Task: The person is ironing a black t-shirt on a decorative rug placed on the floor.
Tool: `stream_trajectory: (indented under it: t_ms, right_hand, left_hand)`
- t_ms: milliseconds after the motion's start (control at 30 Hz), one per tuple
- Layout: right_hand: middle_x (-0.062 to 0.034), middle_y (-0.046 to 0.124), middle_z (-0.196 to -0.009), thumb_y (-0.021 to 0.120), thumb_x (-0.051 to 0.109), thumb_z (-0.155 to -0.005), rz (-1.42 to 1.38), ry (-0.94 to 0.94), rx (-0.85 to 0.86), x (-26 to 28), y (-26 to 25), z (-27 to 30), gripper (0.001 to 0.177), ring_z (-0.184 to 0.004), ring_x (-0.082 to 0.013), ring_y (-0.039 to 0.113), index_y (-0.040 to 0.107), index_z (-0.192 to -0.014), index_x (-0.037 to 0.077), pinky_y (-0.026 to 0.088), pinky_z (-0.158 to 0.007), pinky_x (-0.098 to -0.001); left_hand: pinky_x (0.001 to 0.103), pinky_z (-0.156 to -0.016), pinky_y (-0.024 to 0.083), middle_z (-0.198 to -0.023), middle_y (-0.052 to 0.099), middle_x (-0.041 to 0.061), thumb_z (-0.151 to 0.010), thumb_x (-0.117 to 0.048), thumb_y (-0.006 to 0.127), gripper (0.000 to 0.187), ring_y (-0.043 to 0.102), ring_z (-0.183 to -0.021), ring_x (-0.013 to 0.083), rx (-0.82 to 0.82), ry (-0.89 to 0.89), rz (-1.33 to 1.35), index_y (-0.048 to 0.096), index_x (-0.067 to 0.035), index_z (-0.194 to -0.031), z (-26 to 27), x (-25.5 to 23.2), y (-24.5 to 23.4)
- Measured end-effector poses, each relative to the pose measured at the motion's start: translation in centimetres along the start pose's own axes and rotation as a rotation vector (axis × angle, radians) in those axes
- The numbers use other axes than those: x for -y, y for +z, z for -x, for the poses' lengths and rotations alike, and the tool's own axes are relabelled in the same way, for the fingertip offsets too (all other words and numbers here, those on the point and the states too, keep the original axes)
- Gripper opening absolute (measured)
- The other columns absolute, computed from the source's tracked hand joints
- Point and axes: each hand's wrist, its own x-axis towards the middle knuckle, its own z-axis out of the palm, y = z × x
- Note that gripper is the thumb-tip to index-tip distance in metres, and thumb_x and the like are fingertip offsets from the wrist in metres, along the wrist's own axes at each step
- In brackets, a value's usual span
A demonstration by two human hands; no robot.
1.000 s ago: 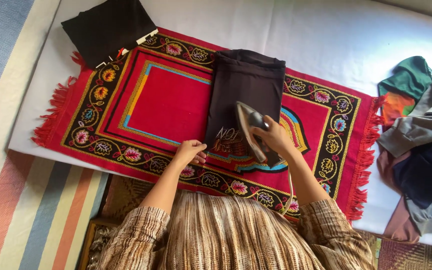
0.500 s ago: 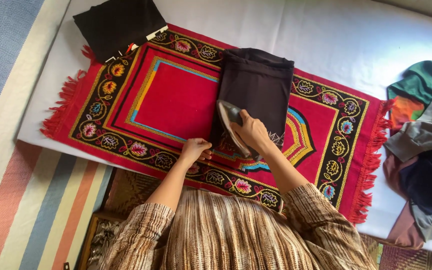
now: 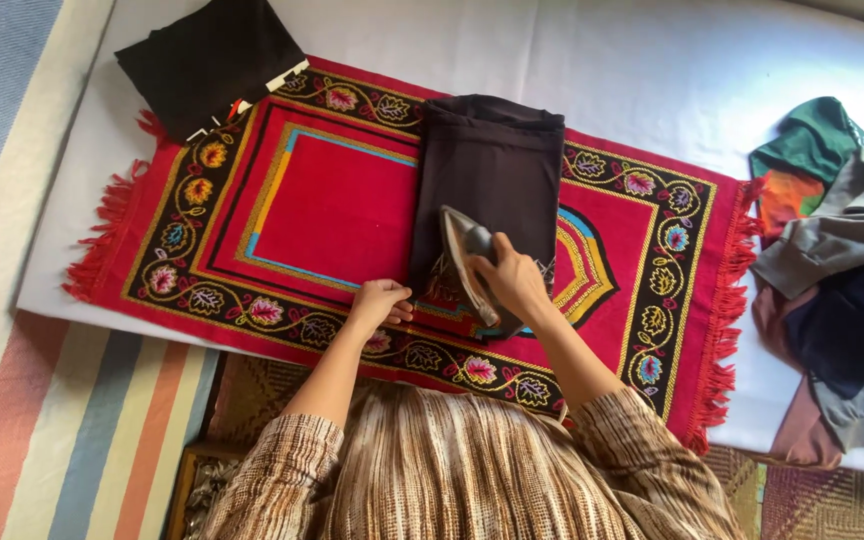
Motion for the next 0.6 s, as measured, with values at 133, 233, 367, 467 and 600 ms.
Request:
stream_trajectory:
  t_ms: [133,233,367,467,600]
  right_hand:
    - [-0.0222,0.072,-0.08,0.062,0.042,-0.097,-0.178,0.325,0.011,0.4,-3.5,1.6,0.041,-0.06,-0.0338,0.073,0.054,-0.112,0.005,0.059,-0.053,-0.0474]
    - [-0.0203,0.071,-0.079,0.064,0.04,-0.097,-0.144,0.414,-0.08,-2.2,-4.5,1.2,0.039,-0.056,-0.0313,0.07,0.056,-0.114,0.006,0.056,-0.055,-0.0445]
    - [-0.0158,0.071,-0.077,0.064,0.039,-0.097,-0.25,0.411,-0.16,-6.1,-6.6,1.5,0.04,-0.054,-0.0266,0.07,0.057,-0.115,0.004,0.055,-0.053,-0.0422]
    - [-0.0168,0.07,-0.075,0.066,0.04,-0.099,-0.244,0.429,-0.109,-7.2,-8.3,1.2,0.044,-0.053,-0.025,0.069,0.058,-0.116,0.0,0.053,-0.054,-0.0398]
    - [-0.0155,0.068,-0.073,0.068,0.038,-0.096,-0.253,0.439,-0.089,-4.9,-9.4,0.7,0.047,-0.054,-0.0233,0.066,0.058,-0.127,0.004,0.05,-0.052,-0.0388]
  left_hand:
    - [0.026,-0.055,0.054,-0.08,0.075,0.009,-0.094,-0.021,0.069,0.021,0.075,-0.065,0.0175,-0.012,0.007,0.005,0.071,-0.002,-0.102,0.3,0.2,-0.1]
    - [0.026,-0.056,0.056,-0.081,0.075,0.009,-0.095,-0.022,0.069,0.022,0.075,-0.067,0.0171,0.003,0.011,-0.011,0.07,-0.001,-0.103,-0.5,0.6,-0.2]
    - [0.026,-0.056,0.056,-0.081,0.076,0.01,-0.094,-0.021,0.069,0.022,0.075,-0.067,0.017,-0.006,0.015,-0.01,0.071,-0.001,-0.104,-0.3,0.5,0.0]
    - [0.025,-0.056,0.057,-0.079,0.076,0.007,-0.094,-0.023,0.069,0.023,0.076,-0.065,0.0154,-0.048,0.019,-0.088,0.071,-0.002,-0.103,0.9,-1.1,1.1]
    - [0.035,-0.071,0.057,-0.103,0.074,0.009,-0.097,-0.025,0.065,0.026,0.075,-0.087,0.022,-0.311,0.111,-0.556,0.069,-0.008,-0.115,3.5,-5.1,3.7]
